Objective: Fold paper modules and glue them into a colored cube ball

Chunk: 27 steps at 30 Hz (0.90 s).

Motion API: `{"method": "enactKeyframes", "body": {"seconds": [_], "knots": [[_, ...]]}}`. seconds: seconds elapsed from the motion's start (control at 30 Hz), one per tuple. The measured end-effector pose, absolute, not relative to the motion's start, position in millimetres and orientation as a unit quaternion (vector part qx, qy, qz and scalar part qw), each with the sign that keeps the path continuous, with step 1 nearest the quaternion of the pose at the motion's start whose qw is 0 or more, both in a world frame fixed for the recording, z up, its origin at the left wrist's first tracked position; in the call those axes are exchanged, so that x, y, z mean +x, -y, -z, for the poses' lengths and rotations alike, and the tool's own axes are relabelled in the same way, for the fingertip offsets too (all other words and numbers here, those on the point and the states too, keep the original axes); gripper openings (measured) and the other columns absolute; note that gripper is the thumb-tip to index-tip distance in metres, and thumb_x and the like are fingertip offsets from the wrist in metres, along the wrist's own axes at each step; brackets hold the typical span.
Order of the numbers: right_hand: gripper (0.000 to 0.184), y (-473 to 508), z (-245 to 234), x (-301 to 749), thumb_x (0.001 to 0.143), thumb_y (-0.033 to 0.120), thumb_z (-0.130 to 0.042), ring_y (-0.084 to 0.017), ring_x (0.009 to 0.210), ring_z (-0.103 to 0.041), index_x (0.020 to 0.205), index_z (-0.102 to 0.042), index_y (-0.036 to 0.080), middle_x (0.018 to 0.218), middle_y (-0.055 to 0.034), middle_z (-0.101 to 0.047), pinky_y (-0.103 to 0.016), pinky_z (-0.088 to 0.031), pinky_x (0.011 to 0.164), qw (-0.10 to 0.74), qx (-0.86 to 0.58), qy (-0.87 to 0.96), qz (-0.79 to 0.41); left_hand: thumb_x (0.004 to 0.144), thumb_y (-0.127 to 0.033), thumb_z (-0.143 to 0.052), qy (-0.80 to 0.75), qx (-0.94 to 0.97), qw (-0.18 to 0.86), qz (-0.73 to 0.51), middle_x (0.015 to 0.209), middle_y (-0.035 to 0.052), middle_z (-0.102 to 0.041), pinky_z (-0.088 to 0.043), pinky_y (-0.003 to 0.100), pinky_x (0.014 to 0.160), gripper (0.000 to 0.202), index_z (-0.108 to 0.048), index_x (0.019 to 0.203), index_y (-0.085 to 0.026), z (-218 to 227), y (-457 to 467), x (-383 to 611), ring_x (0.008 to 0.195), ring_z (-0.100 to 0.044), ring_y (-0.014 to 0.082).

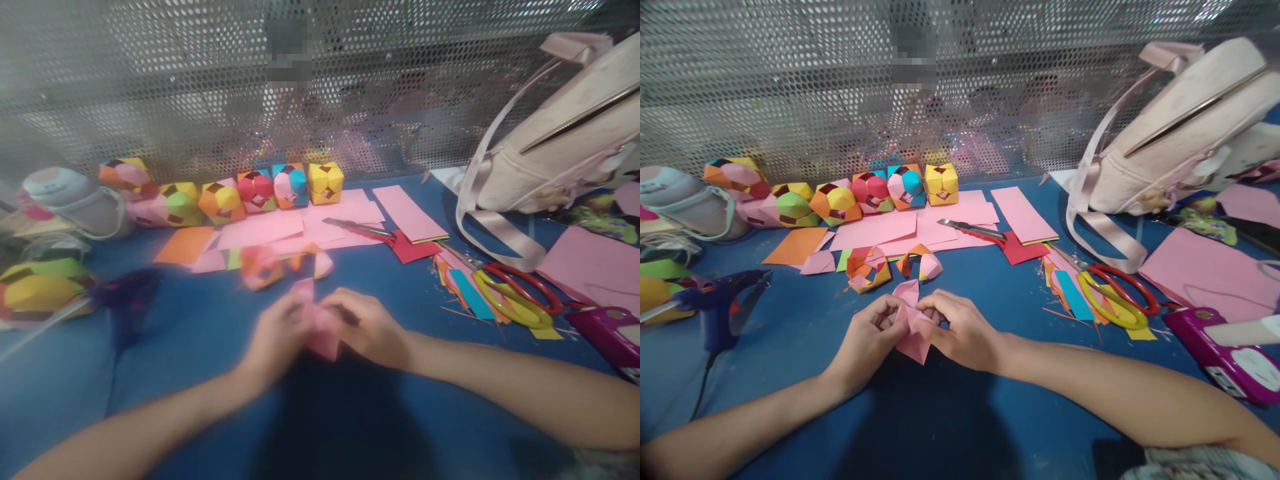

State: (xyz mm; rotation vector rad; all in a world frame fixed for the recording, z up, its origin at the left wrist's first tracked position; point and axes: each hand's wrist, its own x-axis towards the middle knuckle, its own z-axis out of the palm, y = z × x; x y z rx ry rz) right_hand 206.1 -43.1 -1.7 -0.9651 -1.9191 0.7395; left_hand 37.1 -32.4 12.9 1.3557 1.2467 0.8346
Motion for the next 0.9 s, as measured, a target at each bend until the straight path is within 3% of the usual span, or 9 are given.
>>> {"method": "enactKeyframes", "body": {"seconds": [0.13,0.23,0.57,0.77,0.9], "knots": [[0.028,44.6,2.5,205.9,0.076,0.03,-0.065,-0.013,0.07,-0.056,0.096,-0.049,0.018,0.082,-0.0028,-0.06,-0.025,-0.049,0.062,0.431,-0.389,0.758,-0.297,0.064,-0.02,-0.062,-0.541,0.549,0.526,-0.359,0.058,-0.0065,-0.049,-0.035,0.017,0.047,0.009,-0.053,0.066,-0.017,-15.7,32.7,38.6,0.049,-0.042,0.0061],[0.009,44.1,2.7,205.1,0.081,0.019,-0.055,-0.011,0.063,-0.052,0.082,-0.046,0.02,0.073,0.0006,-0.053,-0.022,-0.046,0.059,0.448,-0.407,0.746,-0.28,0.061,-0.023,-0.065,-0.535,0.538,0.543,-0.36,0.053,-0.0079,-0.047,-0.033,0.017,0.044,0.015,-0.052,0.064,-0.017,-18.3,34.2,40.6,0.046,-0.038,0.0052],[0.016,41.3,4.0,205.9,0.079,0.005,-0.046,-0.011,0.066,-0.047,0.073,-0.043,0.019,0.071,0.0002,-0.046,-0.022,-0.042,0.061,0.469,-0.35,0.776,-0.236,0.069,-0.026,-0.058,-0.537,0.577,0.514,-0.339,0.055,-0.0069,-0.046,-0.031,0.017,0.045,0.013,-0.05,0.064,-0.017,-15.4,35.5,39.0,0.048,-0.038,0.0063],[0.01,41.1,2.7,205.3,0.083,0.016,-0.051,-0.01,0.061,-0.046,0.075,-0.046,0.019,0.069,0.0013,-0.048,-0.022,-0.041,0.058,0.46,-0.381,0.765,-0.241,0.069,-0.024,-0.06,-0.521,0.581,0.529,-0.335,0.055,-0.007,-0.045,-0.031,0.017,0.045,0.013,-0.049,0.065,-0.017,-12.7,34.7,37.6,0.049,-0.038,0.0063],[0.019,42.0,1.4,204.5,0.089,0.023,-0.046,-0.01,0.06,-0.048,0.071,-0.048,0.019,0.066,0.0014,-0.05,-0.022,-0.04,0.057,0.454,-0.43,0.734,-0.264,0.069,-0.024,-0.06,-0.514,0.582,0.533,-0.336,0.054,-0.0078,-0.042,-0.028,0.017,0.044,0.014,-0.049,0.065,-0.017,-12.2,35.9,37.4,0.048,-0.034,0.0057]]}}
